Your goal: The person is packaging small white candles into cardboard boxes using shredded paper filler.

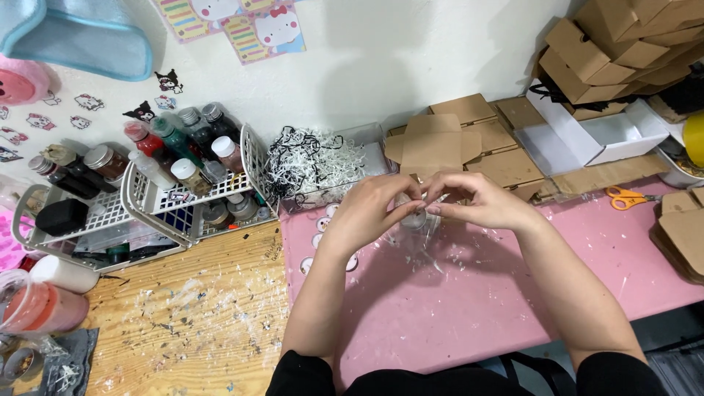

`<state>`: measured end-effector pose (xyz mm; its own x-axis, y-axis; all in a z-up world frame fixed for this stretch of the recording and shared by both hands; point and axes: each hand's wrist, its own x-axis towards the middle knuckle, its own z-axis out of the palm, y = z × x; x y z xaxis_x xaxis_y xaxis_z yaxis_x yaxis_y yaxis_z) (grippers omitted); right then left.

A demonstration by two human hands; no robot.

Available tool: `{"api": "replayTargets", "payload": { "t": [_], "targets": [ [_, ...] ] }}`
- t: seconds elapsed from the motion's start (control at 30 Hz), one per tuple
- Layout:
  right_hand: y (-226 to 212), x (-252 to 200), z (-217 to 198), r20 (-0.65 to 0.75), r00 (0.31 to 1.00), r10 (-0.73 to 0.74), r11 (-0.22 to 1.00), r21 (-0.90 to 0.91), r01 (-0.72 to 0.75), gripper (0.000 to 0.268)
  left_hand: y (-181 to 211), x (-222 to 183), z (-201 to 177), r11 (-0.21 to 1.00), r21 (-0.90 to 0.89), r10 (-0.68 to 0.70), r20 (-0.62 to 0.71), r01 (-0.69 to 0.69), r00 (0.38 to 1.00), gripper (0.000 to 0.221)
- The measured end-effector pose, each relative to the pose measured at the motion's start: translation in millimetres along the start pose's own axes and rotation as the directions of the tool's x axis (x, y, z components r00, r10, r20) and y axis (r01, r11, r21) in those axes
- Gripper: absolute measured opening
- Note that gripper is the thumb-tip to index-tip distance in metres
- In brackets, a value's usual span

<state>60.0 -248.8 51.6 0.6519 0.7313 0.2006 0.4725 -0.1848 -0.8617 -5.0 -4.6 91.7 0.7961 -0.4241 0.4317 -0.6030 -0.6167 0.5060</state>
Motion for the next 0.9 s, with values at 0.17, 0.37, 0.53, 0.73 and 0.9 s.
{"api": "replayTargets", "payload": {
  "t": [0.17,0.37,0.53,0.73,0.9],
  "targets": [
    [-5.7,4.5,-2.0,0.001,1.000,-0.029,0.999,-0.037,0.029,0.015,-12.5,-1.1,6.6,0.998,0.036,0.042,0.029,-0.043,0.999,0.020],
    [-22.2,14.4,-7.8,0.002,0.997,-0.080,0.995,-0.055,0.079,0.013,-9.7,1.1,2.9,0.998,0.060,-0.037,0.083,0.032,0.996,0.029],
    [-24.6,16.9,-5.6,0.013,0.992,-0.127,0.991,-0.049,0.127,0.012,-19.1,-0.5,9.3,0.993,0.106,0.044,0.053,-0.049,0.998,0.029],
    [-1.1,19.1,-4.5,-0.064,0.997,-0.034,0.994,0.103,0.040,0.010,-14.1,8.1,12.4,0.998,0.057,-0.016,0.065,0.012,0.998,0.025],
    [10.5,20.2,-12.2,-0.289,0.954,0.077,0.977,0.215,-0.013,0.007,-28.0,16.3,19.9,0.867,-0.456,-0.283,-0.118,0.201,0.952,0.070]
  ]
}}
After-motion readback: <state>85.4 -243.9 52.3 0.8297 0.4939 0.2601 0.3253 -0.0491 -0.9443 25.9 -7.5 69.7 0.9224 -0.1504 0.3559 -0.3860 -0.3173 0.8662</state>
